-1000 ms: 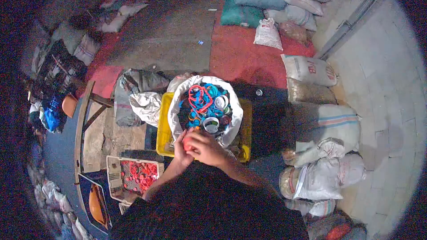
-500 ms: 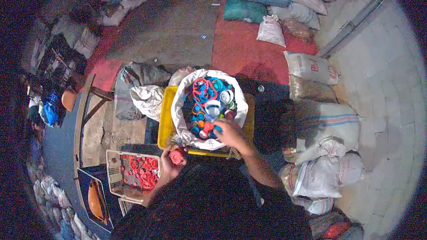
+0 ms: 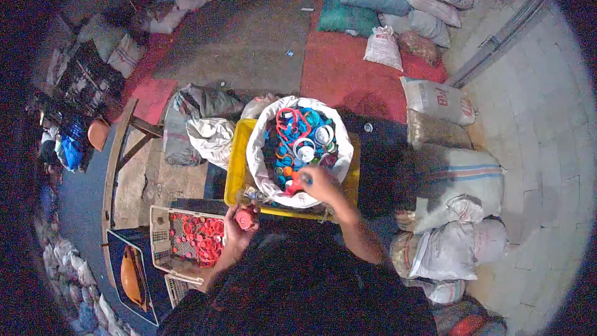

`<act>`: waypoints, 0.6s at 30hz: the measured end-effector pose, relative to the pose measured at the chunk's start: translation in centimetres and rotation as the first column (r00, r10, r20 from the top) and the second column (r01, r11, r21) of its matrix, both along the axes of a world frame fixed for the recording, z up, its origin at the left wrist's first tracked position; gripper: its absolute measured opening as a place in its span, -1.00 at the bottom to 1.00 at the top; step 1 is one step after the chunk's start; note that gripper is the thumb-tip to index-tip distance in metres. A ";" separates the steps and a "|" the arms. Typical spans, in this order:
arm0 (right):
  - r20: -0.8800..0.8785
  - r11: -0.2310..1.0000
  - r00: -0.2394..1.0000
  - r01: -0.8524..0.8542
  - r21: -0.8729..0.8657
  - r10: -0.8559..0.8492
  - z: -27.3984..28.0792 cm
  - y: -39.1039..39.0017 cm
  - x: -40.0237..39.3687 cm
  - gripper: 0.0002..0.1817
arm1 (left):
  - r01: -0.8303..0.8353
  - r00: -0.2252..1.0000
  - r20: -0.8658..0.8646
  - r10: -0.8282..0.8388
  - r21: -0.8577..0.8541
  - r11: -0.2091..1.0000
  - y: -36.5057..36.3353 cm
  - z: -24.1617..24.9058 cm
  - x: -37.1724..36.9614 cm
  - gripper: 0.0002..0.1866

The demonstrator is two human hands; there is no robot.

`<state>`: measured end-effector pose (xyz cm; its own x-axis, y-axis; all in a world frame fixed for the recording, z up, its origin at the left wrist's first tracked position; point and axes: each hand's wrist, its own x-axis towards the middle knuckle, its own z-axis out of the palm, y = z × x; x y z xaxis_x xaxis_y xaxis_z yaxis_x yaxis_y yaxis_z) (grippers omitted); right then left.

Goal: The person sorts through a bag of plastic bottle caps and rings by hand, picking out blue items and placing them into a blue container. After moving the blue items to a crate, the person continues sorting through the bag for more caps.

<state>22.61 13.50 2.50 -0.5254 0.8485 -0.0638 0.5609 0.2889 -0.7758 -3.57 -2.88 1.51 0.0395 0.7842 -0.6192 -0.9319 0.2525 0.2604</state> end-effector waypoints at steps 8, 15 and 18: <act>0.008 0.834 0.895 0.412 0.367 -0.445 -3.7 10.2 -1.9 -0.30 | 0.022 1.000 0.008 -0.022 0.015 1.000 -0.3 -0.3 -0.5 -0.70; 0.288 0.881 0.892 0.206 0.426 -0.348 -2.1 4.3 -5.3 -0.34 | 0.024 1.000 0.004 -0.024 -0.024 0.999 0.1 -1.0 -0.4 -0.71; 0.227 0.879 0.922 0.191 0.438 -0.313 -1.9 1.8 -6.4 -0.34 | 0.060 0.998 -0.001 -0.060 -0.045 0.997 0.7 -0.2 0.0 -0.70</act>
<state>16.22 15.28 0.59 -0.3014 0.9329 0.1969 0.8332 0.3581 -0.4213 -3.61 -2.18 1.32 0.0844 0.7520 -0.6538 -0.9139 0.3198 0.2499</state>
